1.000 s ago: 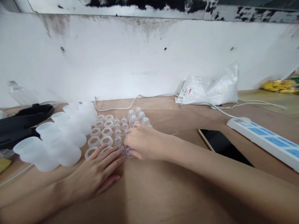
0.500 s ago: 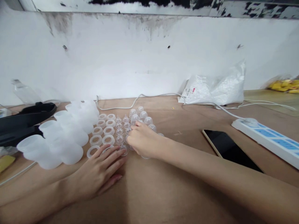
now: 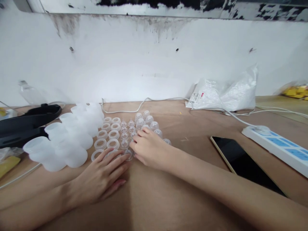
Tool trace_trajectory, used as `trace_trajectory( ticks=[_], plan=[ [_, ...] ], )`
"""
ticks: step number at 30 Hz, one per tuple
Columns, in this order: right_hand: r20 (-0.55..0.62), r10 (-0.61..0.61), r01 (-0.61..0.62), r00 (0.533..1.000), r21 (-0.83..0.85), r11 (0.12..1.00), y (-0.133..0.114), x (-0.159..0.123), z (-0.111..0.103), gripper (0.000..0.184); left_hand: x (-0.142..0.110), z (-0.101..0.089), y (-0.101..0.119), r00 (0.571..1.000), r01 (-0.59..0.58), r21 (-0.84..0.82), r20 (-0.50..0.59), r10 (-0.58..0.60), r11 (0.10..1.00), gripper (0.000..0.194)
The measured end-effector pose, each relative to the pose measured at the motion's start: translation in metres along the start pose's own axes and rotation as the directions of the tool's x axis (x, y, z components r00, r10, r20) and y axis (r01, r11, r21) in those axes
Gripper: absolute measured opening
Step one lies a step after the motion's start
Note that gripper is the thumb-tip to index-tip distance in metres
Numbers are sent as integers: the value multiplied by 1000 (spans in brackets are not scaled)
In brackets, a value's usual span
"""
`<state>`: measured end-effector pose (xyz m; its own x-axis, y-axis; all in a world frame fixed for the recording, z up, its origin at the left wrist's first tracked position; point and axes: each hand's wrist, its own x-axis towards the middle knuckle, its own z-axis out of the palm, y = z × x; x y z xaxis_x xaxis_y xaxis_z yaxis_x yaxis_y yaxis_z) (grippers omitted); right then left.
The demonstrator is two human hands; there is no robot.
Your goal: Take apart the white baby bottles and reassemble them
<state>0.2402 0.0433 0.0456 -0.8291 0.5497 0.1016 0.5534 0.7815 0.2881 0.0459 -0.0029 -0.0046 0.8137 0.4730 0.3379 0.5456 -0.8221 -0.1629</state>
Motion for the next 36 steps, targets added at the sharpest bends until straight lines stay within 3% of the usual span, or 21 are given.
trace_trajectory(
  ticks=[3,5,8,10,14,18,23,28,36],
  plan=[
    [-210,28,-5,977,110,994,-14,-17,-8,21,-12,-13,4,999,-45,-15,-24,45,999,29],
    [-250,5,61,968,253,966,-27,-30,-10,27,-24,-25,5,997,-71,-90,31,74,993,32],
    [-96,-124,153,988,422,894,-43,-44,-2,51,-41,-39,2,984,-48,-202,158,81,978,51],
    [33,-192,150,981,501,852,-49,-48,6,65,-49,-42,-2,961,-32,-265,257,103,964,64],
    [165,-168,36,972,600,799,-54,-48,16,64,-57,-34,-8,949,-30,-321,288,128,947,71],
    [182,-93,-38,979,607,793,-55,-51,21,63,-58,-28,-4,961,52,-254,277,21,966,73],
    [153,-34,-71,988,629,774,-57,-52,25,63,-57,-31,4,932,138,-252,361,-40,958,73],
    [160,-47,-66,986,632,772,-57,-51,22,64,-61,-28,10,944,207,-213,301,-138,955,74],
    [159,-55,-56,986,617,785,-57,-51,21,64,-58,-37,-2,939,109,-281,344,-6,953,72]
  ],
)
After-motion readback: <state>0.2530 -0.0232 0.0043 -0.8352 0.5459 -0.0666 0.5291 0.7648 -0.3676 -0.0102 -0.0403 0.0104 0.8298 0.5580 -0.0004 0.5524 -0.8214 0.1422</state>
